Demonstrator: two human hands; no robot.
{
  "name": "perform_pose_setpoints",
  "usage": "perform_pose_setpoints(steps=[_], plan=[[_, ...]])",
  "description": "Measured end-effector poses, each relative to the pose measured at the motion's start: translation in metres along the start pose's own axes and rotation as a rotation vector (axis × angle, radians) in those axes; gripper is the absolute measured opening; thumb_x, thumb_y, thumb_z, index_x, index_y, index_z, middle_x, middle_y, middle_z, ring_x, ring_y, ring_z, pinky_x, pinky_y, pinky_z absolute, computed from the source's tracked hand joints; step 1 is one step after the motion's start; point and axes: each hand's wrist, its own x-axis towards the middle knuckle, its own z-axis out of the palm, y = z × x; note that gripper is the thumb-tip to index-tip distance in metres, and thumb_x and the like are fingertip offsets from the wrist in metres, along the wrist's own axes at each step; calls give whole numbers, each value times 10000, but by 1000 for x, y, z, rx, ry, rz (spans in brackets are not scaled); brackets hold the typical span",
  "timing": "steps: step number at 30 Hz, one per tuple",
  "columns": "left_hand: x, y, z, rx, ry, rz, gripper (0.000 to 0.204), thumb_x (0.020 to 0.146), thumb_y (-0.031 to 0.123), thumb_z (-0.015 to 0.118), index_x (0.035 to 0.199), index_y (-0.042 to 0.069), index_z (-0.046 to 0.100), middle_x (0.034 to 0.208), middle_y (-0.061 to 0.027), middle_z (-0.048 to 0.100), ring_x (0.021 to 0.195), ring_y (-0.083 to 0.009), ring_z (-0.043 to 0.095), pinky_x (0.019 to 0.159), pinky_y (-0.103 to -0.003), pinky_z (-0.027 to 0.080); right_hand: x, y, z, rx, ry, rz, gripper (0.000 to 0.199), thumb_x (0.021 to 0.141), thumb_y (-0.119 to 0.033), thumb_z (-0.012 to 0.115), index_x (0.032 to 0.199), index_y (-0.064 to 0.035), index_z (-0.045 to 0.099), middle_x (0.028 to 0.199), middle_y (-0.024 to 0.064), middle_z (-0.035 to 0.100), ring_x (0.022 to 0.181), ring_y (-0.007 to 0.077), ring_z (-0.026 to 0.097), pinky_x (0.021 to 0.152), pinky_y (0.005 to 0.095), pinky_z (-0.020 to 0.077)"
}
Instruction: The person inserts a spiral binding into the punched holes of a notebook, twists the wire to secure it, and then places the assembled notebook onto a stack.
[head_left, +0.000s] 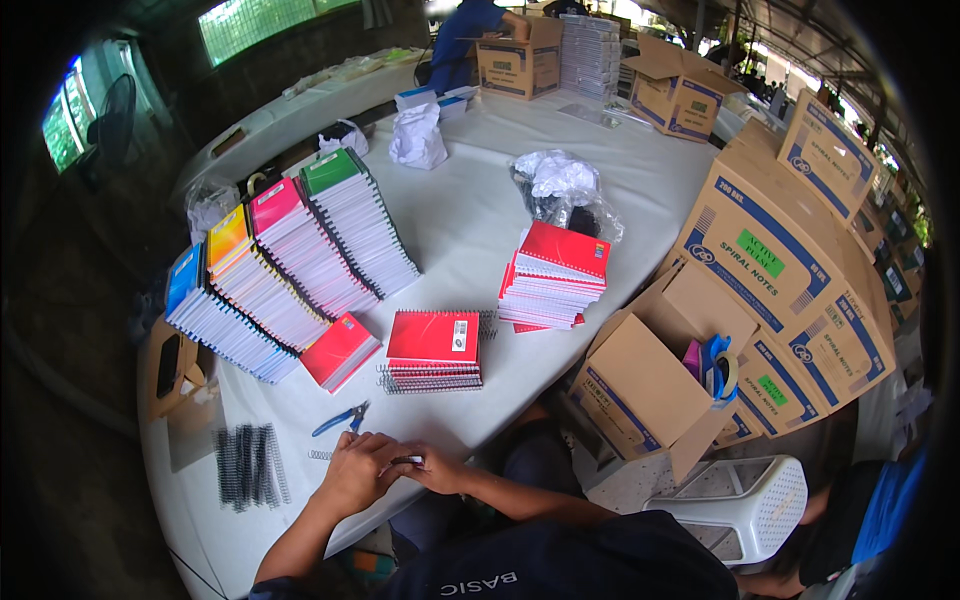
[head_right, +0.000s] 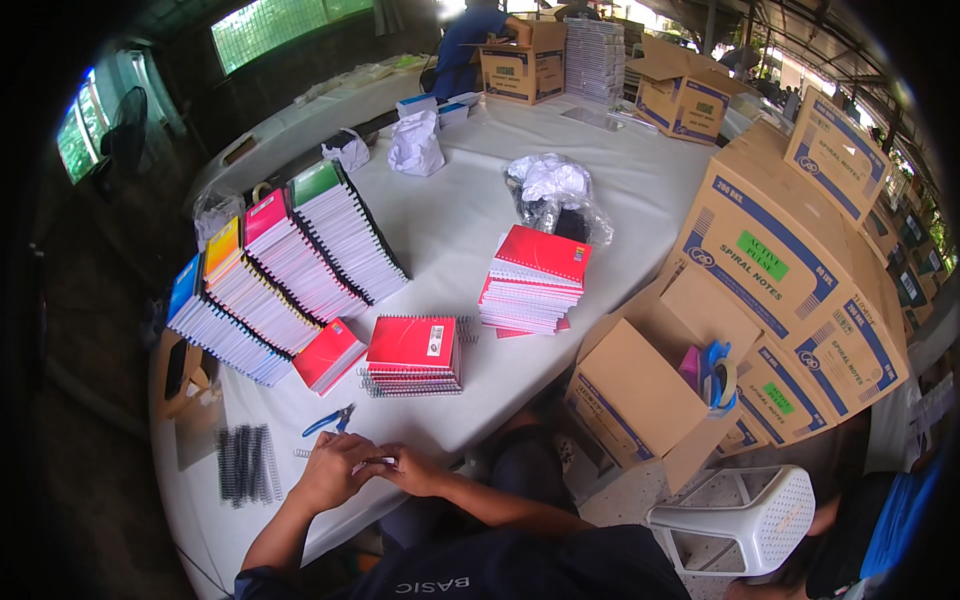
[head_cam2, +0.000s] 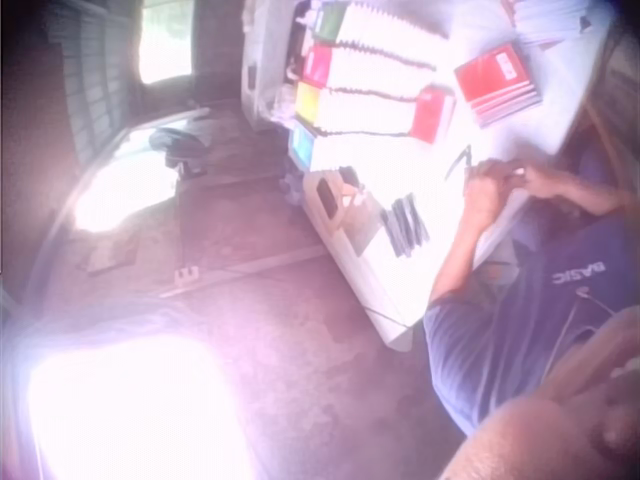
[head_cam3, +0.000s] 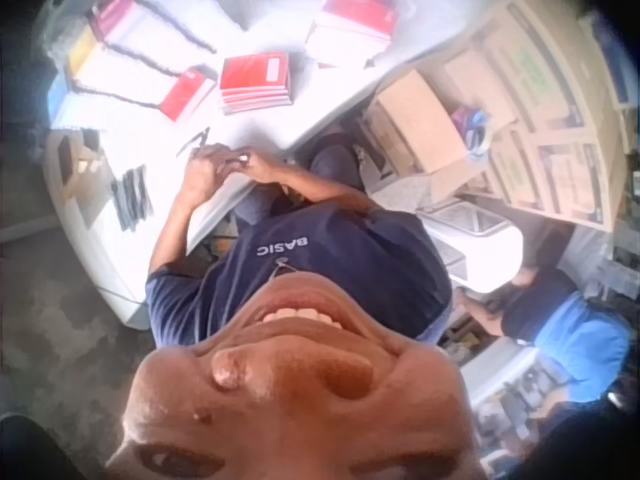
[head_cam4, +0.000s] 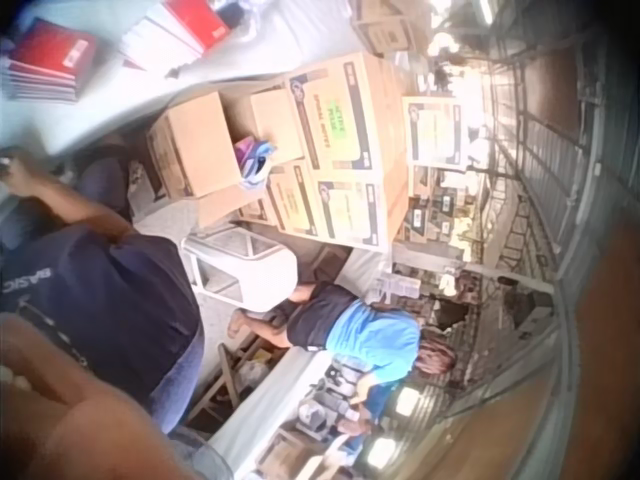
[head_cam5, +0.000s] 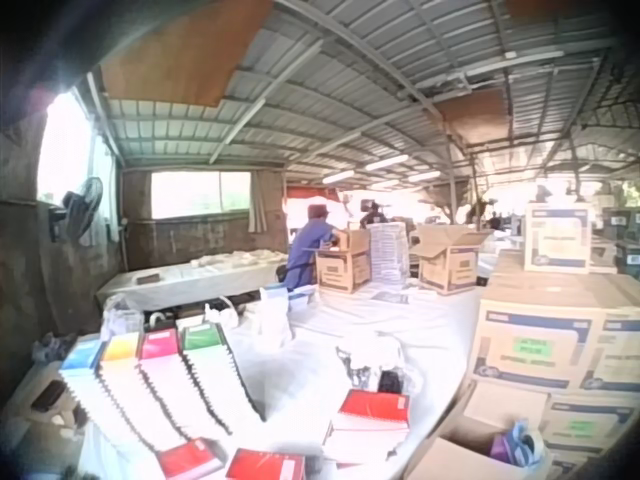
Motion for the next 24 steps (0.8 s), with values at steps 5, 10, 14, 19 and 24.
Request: perform_pose_setpoints(steps=[5, 10, 14, 19, 24], plan=[[-2, -1, 5, -29, 8, 19, 178, 709, 180, 698, 879, 142, 664, 828, -12, 607, 789, -199, 574, 716, -335, 357, 3, -13, -5, -16, -42, -55, 228, 829, -145, 588, 1039, -54, 586, 1042, 130, 606, 1026, 302, 533, 906, 364, 393], [-3, 4, 6, -30, -32, -64, 157, 706, 188, 703, 851, 139, 667, 836, -16, 608, 784, -202, 575, 709, -334, 366, 0, -4, -2, -115, -14, -70, 226, 830, -150, 587, 1031, -48, 586, 1039, 124, 607, 1037, 298, 532, 905, 369, 392], [-2, 6, -1, -21, 3, -54, 142, 711, 183, 698, 843, 141, 669, 826, -19, 610, 777, -205, 572, 710, -333, 363, 3, -2, -4, -59, -65, -75, 220, 831, -152, 583, 1024, -45, 587, 1041, 141, 601, 1032, 299, 534, 905, 372, 393], [-2, 3, 6, -22, 58, 13, 129, 721, 170, 689, 846, 145, 673, 808, -16, 613, 771, -193, 568, 709, -334, 354, 4, 2, -2, -43, -52, -93, 222, 830, -155, 585, 1018, -39, 588, 1048, 156, 595, 1016, 307, 545, 904, 372, 395], [-11, -2, 26, 29, 174, 43, 148, 723, 165, 685, 853, 112, 637, 828, -24, 599, 771, -190, 563, 714, -339, 349, 7, 2, -3, -5, -100, -101, 240, 825, -145, 587, 1039, -38, 577, 1062, 155, 588, 1029, 312, 538, 905, 374, 395]])
